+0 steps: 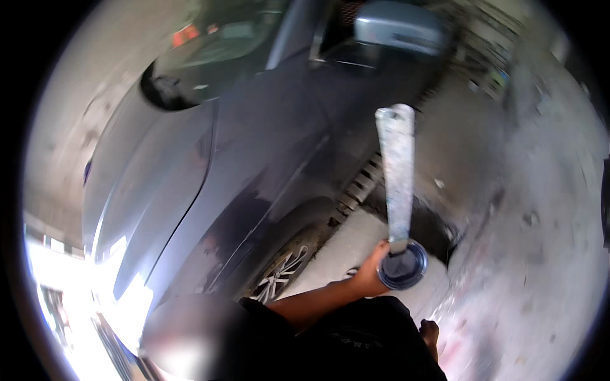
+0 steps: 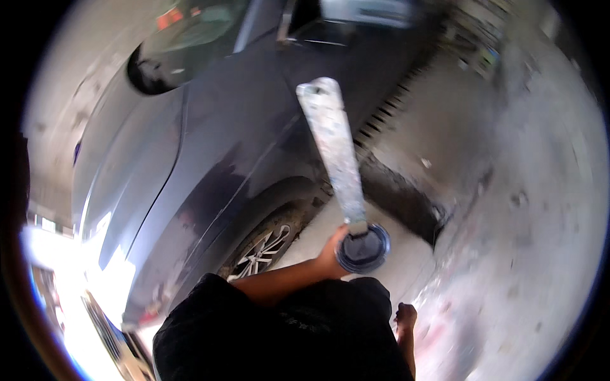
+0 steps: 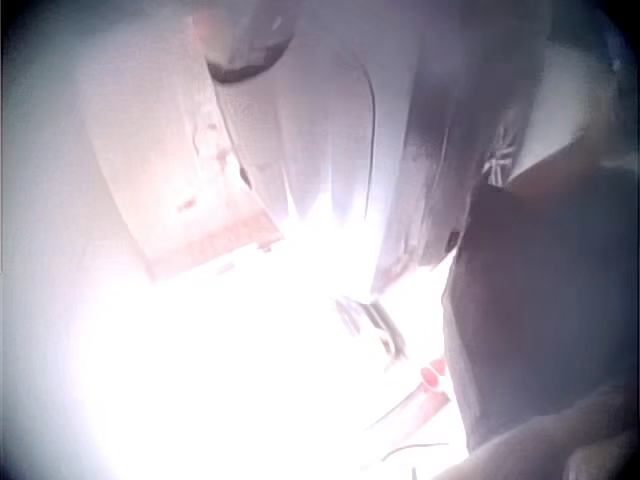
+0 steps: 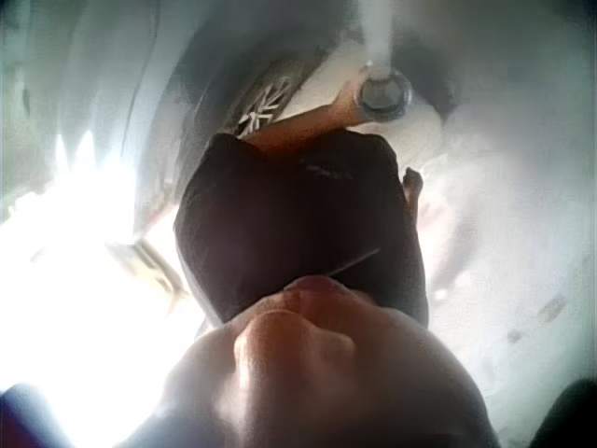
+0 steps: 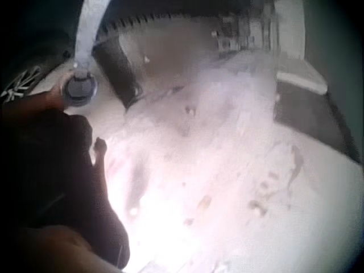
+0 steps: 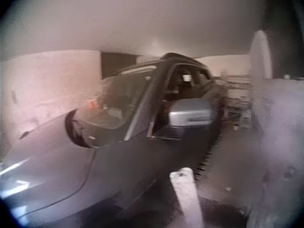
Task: The person applies a gray paste to the front and rear panels of a gray car using a metal spreader. They repeatedly dip the spreader into a small container and smooth the paste onto the car's surface.
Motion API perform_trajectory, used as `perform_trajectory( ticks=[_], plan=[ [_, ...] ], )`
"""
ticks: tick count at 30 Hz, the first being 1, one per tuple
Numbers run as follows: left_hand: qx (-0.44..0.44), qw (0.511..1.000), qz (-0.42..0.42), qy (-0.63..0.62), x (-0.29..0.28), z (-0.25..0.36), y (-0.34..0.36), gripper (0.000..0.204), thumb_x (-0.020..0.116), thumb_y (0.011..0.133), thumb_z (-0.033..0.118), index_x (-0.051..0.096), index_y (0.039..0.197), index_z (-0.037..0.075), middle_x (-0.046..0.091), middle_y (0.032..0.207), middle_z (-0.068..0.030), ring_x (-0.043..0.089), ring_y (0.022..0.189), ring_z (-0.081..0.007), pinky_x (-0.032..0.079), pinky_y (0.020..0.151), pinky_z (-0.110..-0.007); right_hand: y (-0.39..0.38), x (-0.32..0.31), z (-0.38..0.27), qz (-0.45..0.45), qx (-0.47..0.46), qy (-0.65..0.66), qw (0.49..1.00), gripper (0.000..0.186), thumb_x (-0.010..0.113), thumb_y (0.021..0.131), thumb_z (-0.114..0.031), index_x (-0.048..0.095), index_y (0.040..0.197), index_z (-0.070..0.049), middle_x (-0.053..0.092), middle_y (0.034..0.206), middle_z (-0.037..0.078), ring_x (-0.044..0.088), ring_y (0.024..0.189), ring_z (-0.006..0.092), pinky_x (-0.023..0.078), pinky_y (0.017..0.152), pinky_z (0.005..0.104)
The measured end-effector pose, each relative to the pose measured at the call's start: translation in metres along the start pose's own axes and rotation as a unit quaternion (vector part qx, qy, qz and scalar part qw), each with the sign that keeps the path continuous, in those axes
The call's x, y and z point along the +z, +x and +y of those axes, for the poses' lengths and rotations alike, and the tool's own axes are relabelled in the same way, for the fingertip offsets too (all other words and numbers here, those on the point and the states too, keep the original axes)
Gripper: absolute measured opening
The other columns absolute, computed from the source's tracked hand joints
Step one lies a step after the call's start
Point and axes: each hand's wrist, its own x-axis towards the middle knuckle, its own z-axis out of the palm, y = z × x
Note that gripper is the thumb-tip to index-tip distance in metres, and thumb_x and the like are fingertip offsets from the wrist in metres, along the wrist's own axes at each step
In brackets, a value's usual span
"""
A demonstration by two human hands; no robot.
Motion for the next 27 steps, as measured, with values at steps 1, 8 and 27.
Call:
perform_trajectory(
  ticks=[1,8,27],
  plan=[
    [0.118,0.969,-0.016,0.214,0.008,0.018,0.010,0.069,0.081,0.072,0.017,0.046,0.130,0.004,0.052,0.116,-0.0146,0.053,0.112,-0.0290,0.045,0.094,-0.039,0.032,-0.016,-0.011,-0.009,-0.007,0.005,1.000,0.015,0.054,0.086,-0.013,0.053,0.072,-0.006,0.051,0.060,0.004,0.047,0.043,0.0136,0.042,0.040,0.0299],
    [0.322,0.775,0.190,0.510,0.032,0.041,0.030,0.085,0.085,0.065,0.021,0.039,0.134,0.000,0.050,0.124,-0.0185,0.050,0.115,-0.0381,0.043,0.098,-0.043,0.268,-0.059,-0.188,-0.219,-0.209,-0.071,0.950,0.006,0.057,0.083,-0.005,0.054,0.088,-0.006,0.052,0.072,0.000,0.050,0.062,0.0089,0.042,0.057,0.0243],
    [0.270,0.719,0.424,0.480,-0.001,0.062,-0.283,0.074,0.081,0.069,0.017,0.045,0.132,0.003,0.053,0.121,-0.0167,0.051,0.115,-0.0338,0.040,0.100,-0.040,-0.131,0.206,-0.533,-0.615,-0.529,-0.063,0.581,0.021,0.064,0.088,-0.013,0.055,0.104,-0.002,0.057,0.089,0.004,0.053,0.079,0.0120,0.045,0.073,0.0264]
  ],
)
